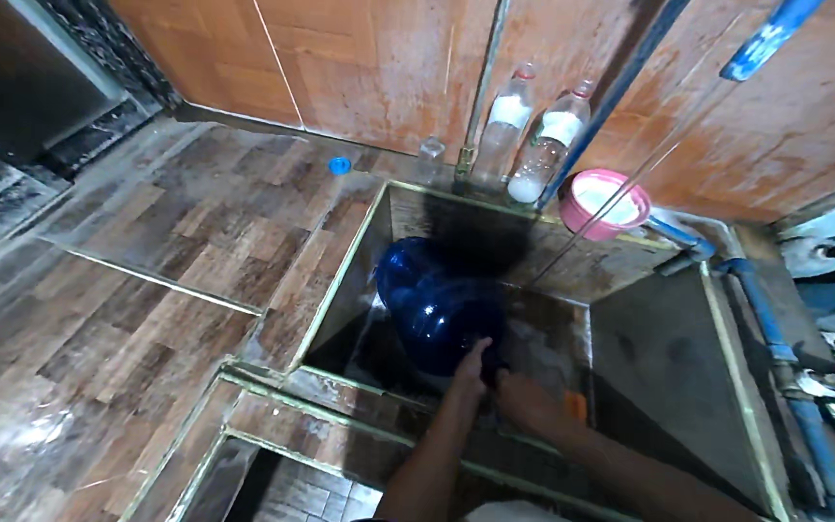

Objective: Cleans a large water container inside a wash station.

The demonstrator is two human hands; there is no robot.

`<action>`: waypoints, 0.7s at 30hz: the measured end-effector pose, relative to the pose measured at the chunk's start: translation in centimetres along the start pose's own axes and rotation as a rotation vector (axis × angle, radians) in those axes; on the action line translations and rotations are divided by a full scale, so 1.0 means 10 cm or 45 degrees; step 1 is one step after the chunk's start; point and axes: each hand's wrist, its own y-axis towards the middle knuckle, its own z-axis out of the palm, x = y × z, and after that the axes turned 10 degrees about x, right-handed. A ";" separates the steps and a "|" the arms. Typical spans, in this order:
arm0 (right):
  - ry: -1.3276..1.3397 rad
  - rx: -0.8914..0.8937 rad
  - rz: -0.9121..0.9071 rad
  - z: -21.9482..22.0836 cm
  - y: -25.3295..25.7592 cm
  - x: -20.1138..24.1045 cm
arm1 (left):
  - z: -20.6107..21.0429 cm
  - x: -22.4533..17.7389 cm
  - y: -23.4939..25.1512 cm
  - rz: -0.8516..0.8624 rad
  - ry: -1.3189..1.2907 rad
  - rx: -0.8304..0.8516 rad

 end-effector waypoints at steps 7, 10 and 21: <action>0.697 -0.149 -0.357 0.01 0.08 -0.24 | 0.12 0.02 0.05 0.231 -0.377 0.224; -0.116 -0.050 0.004 -0.02 -0.10 -0.36 | 0.17 0.10 0.07 -0.073 -0.194 0.034; 0.287 0.005 -0.228 0.12 -0.36 -0.68 | 0.16 0.07 -0.03 0.054 -0.311 0.057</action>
